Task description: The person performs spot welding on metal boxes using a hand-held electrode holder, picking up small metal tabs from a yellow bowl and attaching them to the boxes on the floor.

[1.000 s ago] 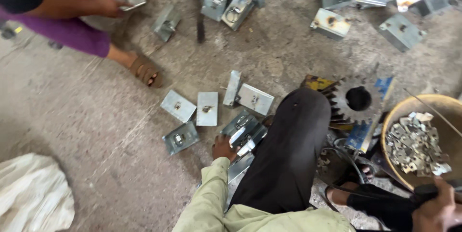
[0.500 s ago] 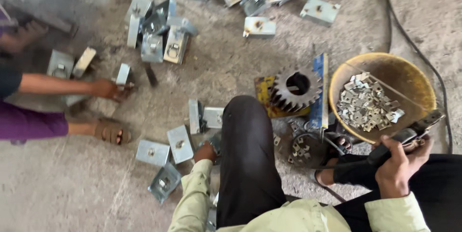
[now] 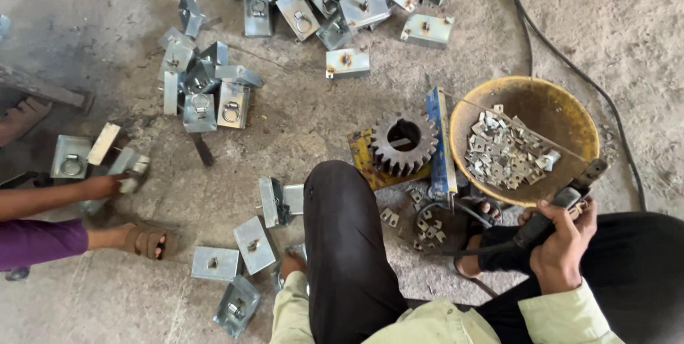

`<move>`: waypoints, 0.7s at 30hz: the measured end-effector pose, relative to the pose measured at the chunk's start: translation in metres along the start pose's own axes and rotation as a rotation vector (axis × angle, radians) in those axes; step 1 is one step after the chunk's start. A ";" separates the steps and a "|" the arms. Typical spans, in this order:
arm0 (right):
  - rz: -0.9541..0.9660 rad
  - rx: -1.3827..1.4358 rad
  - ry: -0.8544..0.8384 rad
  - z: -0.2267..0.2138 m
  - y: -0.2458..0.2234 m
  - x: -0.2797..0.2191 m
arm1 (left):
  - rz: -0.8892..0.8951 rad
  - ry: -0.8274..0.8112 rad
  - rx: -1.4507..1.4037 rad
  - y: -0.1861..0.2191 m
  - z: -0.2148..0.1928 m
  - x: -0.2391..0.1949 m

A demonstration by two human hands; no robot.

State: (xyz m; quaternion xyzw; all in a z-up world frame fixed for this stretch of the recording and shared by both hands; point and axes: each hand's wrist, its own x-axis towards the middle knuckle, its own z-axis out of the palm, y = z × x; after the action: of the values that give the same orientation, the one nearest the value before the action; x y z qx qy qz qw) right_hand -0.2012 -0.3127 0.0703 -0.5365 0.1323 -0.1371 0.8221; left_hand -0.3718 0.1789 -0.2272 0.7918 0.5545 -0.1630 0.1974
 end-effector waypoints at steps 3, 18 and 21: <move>0.058 0.072 -0.042 0.003 -0.006 -0.004 | 0.006 0.128 -0.176 -0.018 -0.008 0.000; -0.033 0.091 0.013 0.014 -0.022 -0.007 | 0.821 0.724 0.094 0.225 -0.298 -0.067; -0.022 0.104 0.024 0.011 -0.027 -0.008 | 1.009 0.773 -0.149 0.296 -0.287 -0.071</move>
State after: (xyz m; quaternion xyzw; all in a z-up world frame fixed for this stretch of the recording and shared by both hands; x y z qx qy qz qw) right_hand -0.2070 -0.3109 0.1001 -0.4926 0.1290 -0.1596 0.8457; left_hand -0.1052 0.1721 0.0954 0.9413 0.1547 0.2863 0.0901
